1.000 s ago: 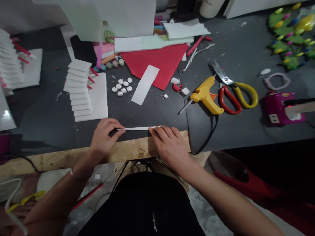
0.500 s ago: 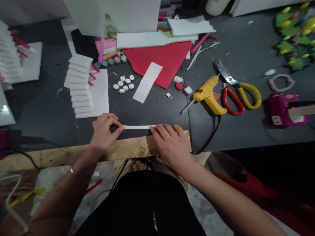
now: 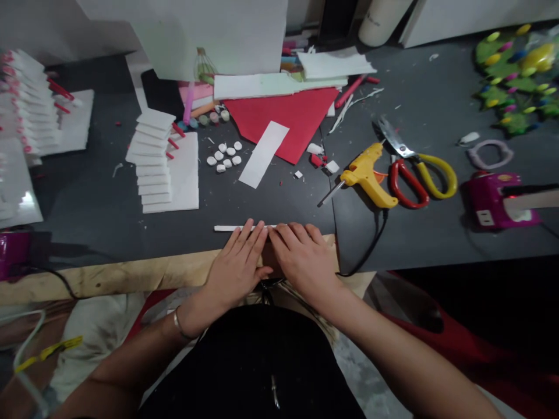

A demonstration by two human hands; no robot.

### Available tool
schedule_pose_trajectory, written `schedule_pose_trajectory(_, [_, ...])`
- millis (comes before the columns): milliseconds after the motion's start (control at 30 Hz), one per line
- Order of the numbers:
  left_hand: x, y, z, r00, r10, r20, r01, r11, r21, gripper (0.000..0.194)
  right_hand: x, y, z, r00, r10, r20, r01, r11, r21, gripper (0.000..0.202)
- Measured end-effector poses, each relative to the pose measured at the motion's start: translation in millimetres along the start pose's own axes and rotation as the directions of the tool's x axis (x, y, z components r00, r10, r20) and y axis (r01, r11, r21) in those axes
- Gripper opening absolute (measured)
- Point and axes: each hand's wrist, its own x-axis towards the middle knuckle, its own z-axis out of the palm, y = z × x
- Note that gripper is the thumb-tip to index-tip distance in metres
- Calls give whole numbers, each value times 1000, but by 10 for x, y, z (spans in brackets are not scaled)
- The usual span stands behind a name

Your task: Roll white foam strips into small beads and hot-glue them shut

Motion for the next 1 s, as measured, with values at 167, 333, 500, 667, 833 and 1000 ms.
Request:
schedule_pose_trajectory(167, [6,-98,25,1000,15,3,-15,1000,-5,78,-23,29,27,1000,9,-9,-9,1000,20,32])
schedule_pose_trajectory(333, [-4,-115,10,1000,13,11,-12,1000,-15,77,-148,42,15,996,53,-65,-47,994,101,34])
schedule_pose_trajectory(500, [0,-105,-15,998,6,61,-6,1000,-1,69,-242,-155,-17,995,33,-93,-18,989,149,47])
schedule_pose_trajectory(667, [10,-123,-15,999,8,54,-6,999,-40,60,-229,-228,101,998,54,35,-58,988,140,71])
schedule_pose_trajectory(833, [-31,-203,-10,999,0,36,2,997,-71,57,-254,-148,135,997,36,66,-44,990,134,73])
schedule_pose_trajectory(1000, [-121,-381,-21,999,-48,-24,47,997,-54,46,-156,-104,78,999,49,-9,-47,990,133,47])
